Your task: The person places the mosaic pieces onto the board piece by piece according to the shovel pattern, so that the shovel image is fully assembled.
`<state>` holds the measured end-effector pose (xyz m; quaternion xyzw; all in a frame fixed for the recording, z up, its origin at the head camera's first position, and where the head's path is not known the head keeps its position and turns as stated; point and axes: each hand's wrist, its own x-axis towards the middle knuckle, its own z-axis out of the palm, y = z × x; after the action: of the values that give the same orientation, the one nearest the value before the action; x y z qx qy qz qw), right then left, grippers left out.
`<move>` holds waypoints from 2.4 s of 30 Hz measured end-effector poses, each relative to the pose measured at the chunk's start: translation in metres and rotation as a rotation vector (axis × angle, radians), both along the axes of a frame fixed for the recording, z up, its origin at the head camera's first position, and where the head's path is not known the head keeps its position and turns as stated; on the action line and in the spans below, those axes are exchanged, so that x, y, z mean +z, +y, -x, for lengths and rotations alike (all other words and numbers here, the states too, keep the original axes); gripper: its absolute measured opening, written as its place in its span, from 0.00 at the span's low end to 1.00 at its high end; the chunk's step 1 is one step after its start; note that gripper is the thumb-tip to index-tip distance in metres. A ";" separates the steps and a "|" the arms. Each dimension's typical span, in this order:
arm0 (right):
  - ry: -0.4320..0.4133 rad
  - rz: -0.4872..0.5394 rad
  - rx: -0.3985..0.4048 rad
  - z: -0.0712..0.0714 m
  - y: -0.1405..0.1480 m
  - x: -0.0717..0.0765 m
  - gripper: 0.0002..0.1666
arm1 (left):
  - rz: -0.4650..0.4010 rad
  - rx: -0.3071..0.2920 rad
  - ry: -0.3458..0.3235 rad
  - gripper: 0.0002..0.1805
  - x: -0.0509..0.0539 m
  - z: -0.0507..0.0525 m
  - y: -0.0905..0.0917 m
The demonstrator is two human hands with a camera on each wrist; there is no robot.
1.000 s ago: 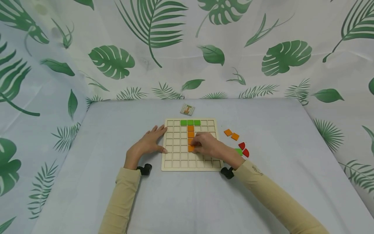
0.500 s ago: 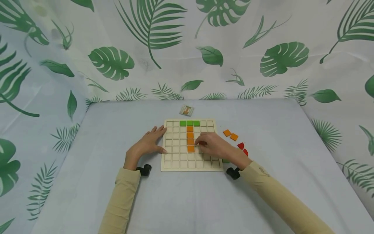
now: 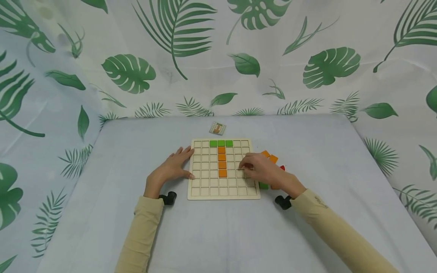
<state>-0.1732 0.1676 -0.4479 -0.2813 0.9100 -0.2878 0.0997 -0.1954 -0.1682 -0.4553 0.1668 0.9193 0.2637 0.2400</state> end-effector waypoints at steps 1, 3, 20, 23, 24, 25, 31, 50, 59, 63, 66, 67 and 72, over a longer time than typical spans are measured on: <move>0.001 0.003 0.000 0.000 0.002 0.000 0.11 | 0.000 0.001 0.000 0.56 0.000 0.000 0.000; 0.002 0.011 -0.002 0.000 0.007 -0.001 0.11 | 0.000 0.000 0.001 0.56 0.000 0.000 0.000; 0.099 -0.034 -0.072 0.004 0.034 -0.008 0.10 | 0.000 -0.005 -0.001 0.56 0.003 -0.001 0.000; 0.104 -0.062 -0.131 0.007 0.040 -0.009 0.11 | 0.000 -0.006 -0.001 0.56 0.002 0.000 0.000; 0.100 -0.073 -0.153 0.008 0.042 -0.010 0.12 | 0.000 -0.006 -0.001 0.56 0.002 0.000 -0.001; 0.097 -0.084 -0.173 0.009 0.045 -0.011 0.13 | -0.001 -0.006 -0.001 0.56 0.002 0.000 -0.001; 0.050 -0.098 -0.283 0.013 0.056 -0.014 0.16 | -0.004 -0.007 -0.001 0.56 0.001 0.000 0.000; 0.059 -0.169 -0.367 0.018 0.059 -0.020 0.19 | -0.017 -0.007 -0.004 0.56 -0.002 -0.001 0.000; 0.083 -0.208 -0.376 0.016 0.059 -0.019 0.21 | -0.017 -0.004 -0.003 0.56 -0.003 -0.002 0.002; 0.099 -0.212 -0.366 0.015 0.059 -0.019 0.22 | -0.015 -0.002 -0.010 0.56 -0.004 -0.002 0.001; 0.108 -0.191 -0.351 0.015 0.059 -0.018 0.21 | -0.011 -0.004 -0.012 0.56 -0.004 -0.002 0.001; 0.108 -0.179 -0.346 0.016 0.059 -0.018 0.21 | -0.010 -0.004 -0.011 0.56 -0.003 -0.001 0.001; 0.098 -0.108 -0.309 0.018 0.059 -0.014 0.18 | -0.013 -0.002 0.002 0.56 0.001 0.000 0.000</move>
<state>-0.1914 0.2269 -0.4619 -0.1460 0.9603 -0.2364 0.0245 -0.1952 -0.1682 -0.4548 0.1694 0.9175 0.2695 0.2384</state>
